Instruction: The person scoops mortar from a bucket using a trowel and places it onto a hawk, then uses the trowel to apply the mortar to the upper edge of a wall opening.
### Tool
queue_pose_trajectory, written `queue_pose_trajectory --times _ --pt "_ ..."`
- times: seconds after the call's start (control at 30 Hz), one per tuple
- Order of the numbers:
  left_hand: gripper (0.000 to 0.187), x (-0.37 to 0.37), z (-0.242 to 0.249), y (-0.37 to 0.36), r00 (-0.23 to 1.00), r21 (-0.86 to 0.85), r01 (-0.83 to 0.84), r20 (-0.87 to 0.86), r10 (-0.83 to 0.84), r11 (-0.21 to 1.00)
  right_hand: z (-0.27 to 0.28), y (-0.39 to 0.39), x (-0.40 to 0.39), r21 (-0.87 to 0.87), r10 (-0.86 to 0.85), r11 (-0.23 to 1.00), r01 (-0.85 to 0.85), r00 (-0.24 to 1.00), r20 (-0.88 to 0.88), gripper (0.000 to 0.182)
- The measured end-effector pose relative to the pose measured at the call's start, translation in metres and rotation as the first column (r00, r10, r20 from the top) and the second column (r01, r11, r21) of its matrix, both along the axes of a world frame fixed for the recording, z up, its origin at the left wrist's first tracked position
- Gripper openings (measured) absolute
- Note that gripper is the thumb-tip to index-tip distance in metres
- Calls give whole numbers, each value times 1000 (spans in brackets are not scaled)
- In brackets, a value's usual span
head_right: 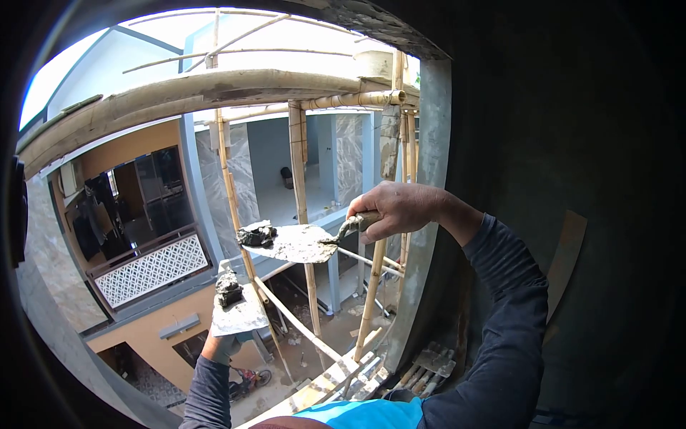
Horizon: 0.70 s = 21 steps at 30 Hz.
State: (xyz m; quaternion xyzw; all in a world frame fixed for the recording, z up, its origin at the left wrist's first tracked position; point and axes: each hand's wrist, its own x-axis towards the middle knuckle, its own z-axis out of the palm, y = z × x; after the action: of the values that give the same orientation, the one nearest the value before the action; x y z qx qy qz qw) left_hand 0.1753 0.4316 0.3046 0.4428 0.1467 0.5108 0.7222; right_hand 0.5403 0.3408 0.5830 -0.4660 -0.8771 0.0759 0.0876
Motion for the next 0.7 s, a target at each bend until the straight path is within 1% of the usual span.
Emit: queue_pose_trajectory --times 0.03,0.07,0.1,0.13,0.17,0.2,0.27,0.3,0.33,0.37,0.4,0.43,0.47,0.53,0.57,0.6,0.67,0.7 --pt "30 0 -3 -2 995 -22 -97 -23 96 995 -2 -1 -3 -26 13 1000 -12 999 47 40" --pt "26 1 -9 -5 980 -42 -193 -47 191 980 -2 -4 -6 -91 -12 996 19 997 76 41" --pt "27 -12 -43 19 951 110 -240 -175 256 965 -4 -2 -6 -119 9 993 1 996 88 41" --pt "29 -14 -38 7 971 10 -192 -143 191 981 -5 0 -5 -149 32 989 -17 994 100 41" --pt "30 -18 -41 -2 977 -21 -191 -98 188 981 -8 6 0 -190 55 981 -41 996 67 41" --pt "30 -23 -48 -6 975 -38 -212 -70 209 977 -4 9 4 -187 61 981 -47 995 73 41" --pt "31 -30 -60 -14 966 -65 -256 -44 254 964 14 18 10 -191 154 969 -155 988 -17 39" --pt "31 -34 -67 -17 961 -72 -277 -37 275 958 40 15 8 -337 -8 941 -12 998 -57 36" --pt "31 -39 -77 -22 957 -81 -290 -17 289 954 66 27 21 -383 -13 922 -53 986 -167 36" --pt "32 -39 -81 -24 953 -89 -302 4 303 949 102 41 37 -263 -14 963 -66 956 -293 34" --pt "32 -40 -89 -22 950 -83 -310 21 313 947 138 54 50 -44 -44 999 26 880 -472 33" --pt "30 -35 -78 -33 947 -140 -310 39 317 941 159 58 61 177 -8 978 109 872 -490 33" --pt "30 -37 -80 -35 946 -148 -317 18 323 937 173 57 65 398 39 898 188 867 -497 33" --pt "30 -40 -91 -29 946 -137 -322 -21 322 937 148 47 63 252 -88 935 251 850 -519 36" --pt "30 -42 -102 -31 948 -140 -319 -33 318 937 130 50 73 266 -111 922 282 850 -516 37" --pt "30 -42 -109 -31 949 -143 -316 -47 313 938 115 49 75 277 -100 922 271 857 -505 36" --pt "31 -39 -121 -29 950 -133 -310 -73 303 941 105 54 80 275 -160 916 291 895 -416 34" --pt "31 -36 -127 -27 951 -128 -306 -84 297 943 105 50 74 270 -171 916 297 896 -409 34"
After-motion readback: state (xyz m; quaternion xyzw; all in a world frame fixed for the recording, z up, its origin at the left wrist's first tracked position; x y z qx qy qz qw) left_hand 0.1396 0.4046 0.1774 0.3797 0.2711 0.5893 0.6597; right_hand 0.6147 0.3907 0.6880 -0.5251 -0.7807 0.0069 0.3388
